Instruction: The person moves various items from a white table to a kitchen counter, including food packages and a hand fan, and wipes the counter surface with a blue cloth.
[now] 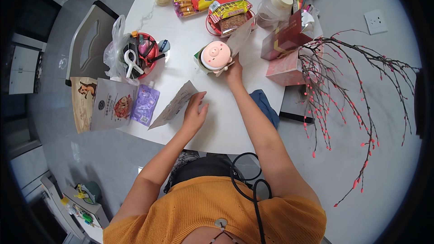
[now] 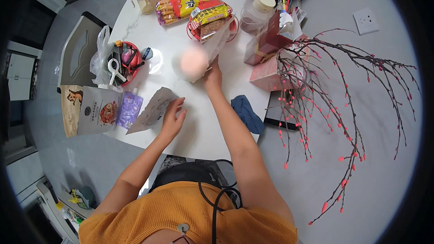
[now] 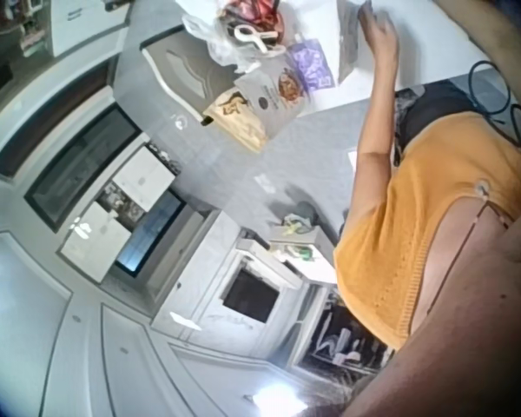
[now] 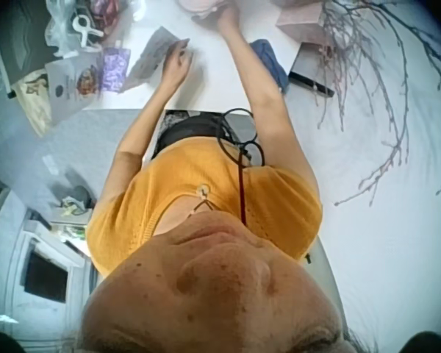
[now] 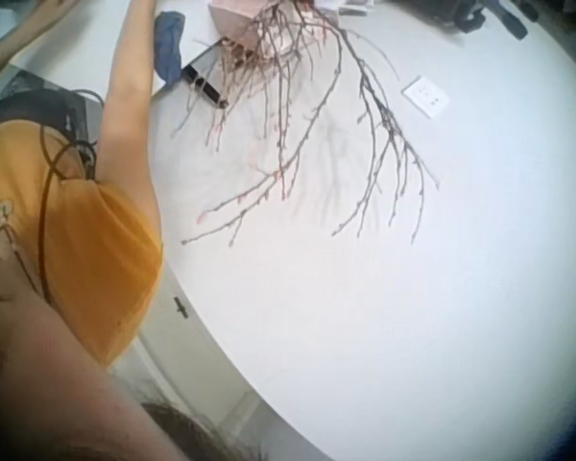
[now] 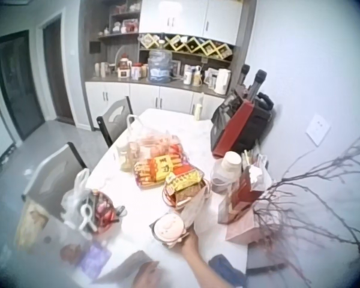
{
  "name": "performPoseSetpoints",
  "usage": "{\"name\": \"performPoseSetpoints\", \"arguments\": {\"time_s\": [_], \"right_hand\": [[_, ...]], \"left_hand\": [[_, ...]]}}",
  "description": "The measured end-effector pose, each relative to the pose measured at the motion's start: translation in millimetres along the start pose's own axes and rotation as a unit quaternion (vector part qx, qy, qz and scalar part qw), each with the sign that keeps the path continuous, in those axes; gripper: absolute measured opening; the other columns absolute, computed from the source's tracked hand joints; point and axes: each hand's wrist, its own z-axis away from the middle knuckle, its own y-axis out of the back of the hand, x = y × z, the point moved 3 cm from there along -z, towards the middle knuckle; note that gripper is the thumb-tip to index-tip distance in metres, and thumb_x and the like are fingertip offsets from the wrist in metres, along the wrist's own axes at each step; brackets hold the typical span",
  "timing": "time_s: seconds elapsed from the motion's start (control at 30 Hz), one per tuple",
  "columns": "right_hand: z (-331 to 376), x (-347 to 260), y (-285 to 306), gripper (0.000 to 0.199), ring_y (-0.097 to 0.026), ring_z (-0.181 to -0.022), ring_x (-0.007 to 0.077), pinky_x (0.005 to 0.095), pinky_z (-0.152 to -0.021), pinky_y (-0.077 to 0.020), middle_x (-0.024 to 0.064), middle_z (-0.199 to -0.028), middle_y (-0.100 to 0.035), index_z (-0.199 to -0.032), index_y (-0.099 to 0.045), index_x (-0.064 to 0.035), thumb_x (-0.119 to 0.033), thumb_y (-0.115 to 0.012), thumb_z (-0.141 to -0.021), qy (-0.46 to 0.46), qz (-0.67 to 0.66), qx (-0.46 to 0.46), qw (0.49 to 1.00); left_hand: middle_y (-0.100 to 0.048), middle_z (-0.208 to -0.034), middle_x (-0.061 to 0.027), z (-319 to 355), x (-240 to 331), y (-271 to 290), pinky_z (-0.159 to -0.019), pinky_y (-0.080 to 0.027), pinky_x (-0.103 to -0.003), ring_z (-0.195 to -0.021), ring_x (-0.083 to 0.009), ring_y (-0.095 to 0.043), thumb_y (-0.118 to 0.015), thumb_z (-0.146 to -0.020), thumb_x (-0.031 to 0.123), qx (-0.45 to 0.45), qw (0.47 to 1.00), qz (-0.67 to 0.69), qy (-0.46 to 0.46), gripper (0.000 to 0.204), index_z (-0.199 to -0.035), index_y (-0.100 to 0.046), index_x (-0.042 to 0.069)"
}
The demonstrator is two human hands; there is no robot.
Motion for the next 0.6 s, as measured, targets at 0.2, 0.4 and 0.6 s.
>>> {"name": "performPoseSetpoints", "arguments": {"time_s": [0.2,0.4,0.6], "right_hand": [[-8.4,23.5,-6.8,0.06,-0.057,-0.1,0.0269,0.0321,-0.082,-0.0439,0.0172,-0.118,-0.055,-0.142,-0.019,-0.0162,-0.011,-0.043,-0.087,0.105,0.183,-0.045,0.976],[32.6,-29.2,-15.9,0.073,-0.052,-0.111,0.0337,0.0352,-0.093,-0.0415,0.0208,-0.132,-0.044,-0.144,-0.013,-0.0185,0.004,-0.044,-0.081,0.187,0.297,-0.196,0.916],[41.6,-30.5,-19.4,0.07,-0.048,-0.118,0.0324,0.0349,-0.097,-0.038,0.0211,-0.135,-0.04,-0.142,-0.018,-0.0139,0.003,-0.046,-0.081,0.127,0.304,-0.265,0.906]], "left_hand": [[-0.047,-0.119,-0.0152,-9.3,-1.8,-8.8,-0.087,-0.045,-0.035,-0.11,-0.0268,-0.05,-0.052,-0.082,0.002,-0.002,1.0,0.022,0.012,0.044,-0.125,-0.041,0.004],[-0.042,-0.127,-0.0163,-15.7,-2.9,-7.9,-0.089,-0.044,-0.036,-0.113,-0.0275,-0.048,-0.048,-0.084,0.001,0.016,1.0,0.016,0.01,0.05,-0.132,-0.032,0.005],[-0.04,-0.129,-0.0177,-19.1,-6.5,-9.0,-0.092,-0.042,-0.037,-0.116,-0.0283,-0.046,-0.045,-0.087,0.003,0.025,0.999,0.021,0.006,0.05,-0.135,-0.029,0.005]]}}
